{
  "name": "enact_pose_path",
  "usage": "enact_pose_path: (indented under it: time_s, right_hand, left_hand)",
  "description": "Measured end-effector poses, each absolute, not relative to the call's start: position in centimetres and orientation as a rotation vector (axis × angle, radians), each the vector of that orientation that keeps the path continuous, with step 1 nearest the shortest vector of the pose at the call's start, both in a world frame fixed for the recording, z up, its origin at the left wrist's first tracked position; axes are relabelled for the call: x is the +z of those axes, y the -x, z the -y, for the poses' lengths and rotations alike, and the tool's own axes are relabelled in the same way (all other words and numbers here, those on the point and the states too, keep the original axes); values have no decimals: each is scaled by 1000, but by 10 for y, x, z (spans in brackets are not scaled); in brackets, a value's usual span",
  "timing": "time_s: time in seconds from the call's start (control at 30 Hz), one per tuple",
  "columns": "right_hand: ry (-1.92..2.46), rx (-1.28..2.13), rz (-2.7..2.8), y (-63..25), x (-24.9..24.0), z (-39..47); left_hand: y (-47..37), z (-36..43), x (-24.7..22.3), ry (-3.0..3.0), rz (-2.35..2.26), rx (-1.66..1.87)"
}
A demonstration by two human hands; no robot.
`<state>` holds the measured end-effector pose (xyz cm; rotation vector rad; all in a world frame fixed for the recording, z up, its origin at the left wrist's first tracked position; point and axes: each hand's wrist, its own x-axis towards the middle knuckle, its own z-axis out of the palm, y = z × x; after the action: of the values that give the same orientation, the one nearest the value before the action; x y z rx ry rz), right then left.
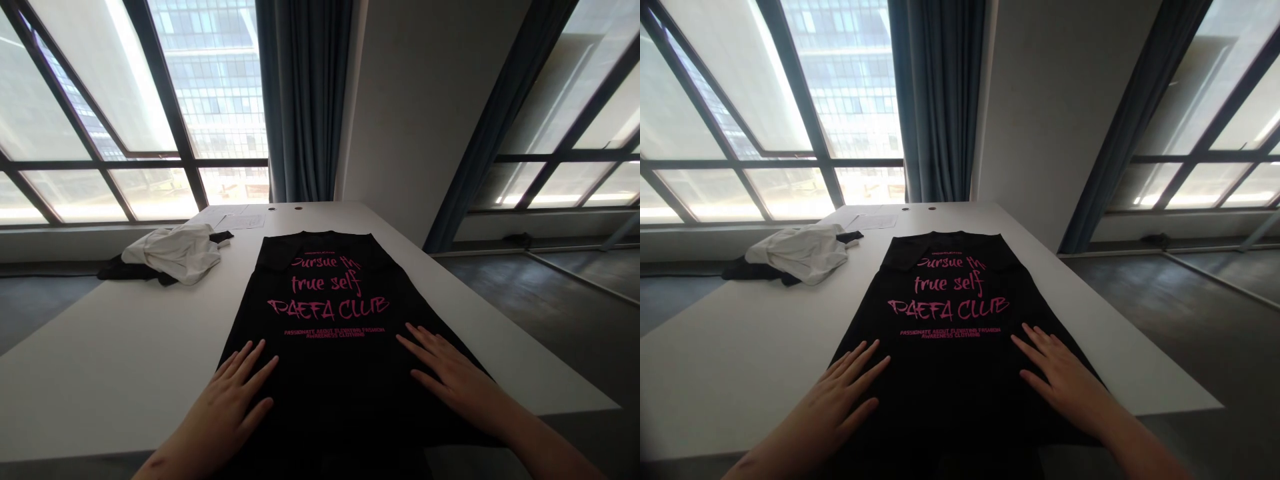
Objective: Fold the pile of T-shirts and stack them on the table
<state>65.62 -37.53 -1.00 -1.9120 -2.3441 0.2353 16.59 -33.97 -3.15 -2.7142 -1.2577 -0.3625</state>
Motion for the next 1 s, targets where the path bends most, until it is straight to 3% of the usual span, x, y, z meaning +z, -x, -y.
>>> enact_pose_path:
  time_s: [0.3,0.6,1.0]
  right_hand:
    - [1965,259,2237,-655,-11,377]
    - [1959,229,2238,-655,-12,374]
    - [2009,176,2219,-649,-11,372]
  left_hand:
    - [-158,345,-32,2699,1236,-398]
    - [-109,309,-32,2629,1567,-551]
    - [-124,307,-29,2484,1692,-534]
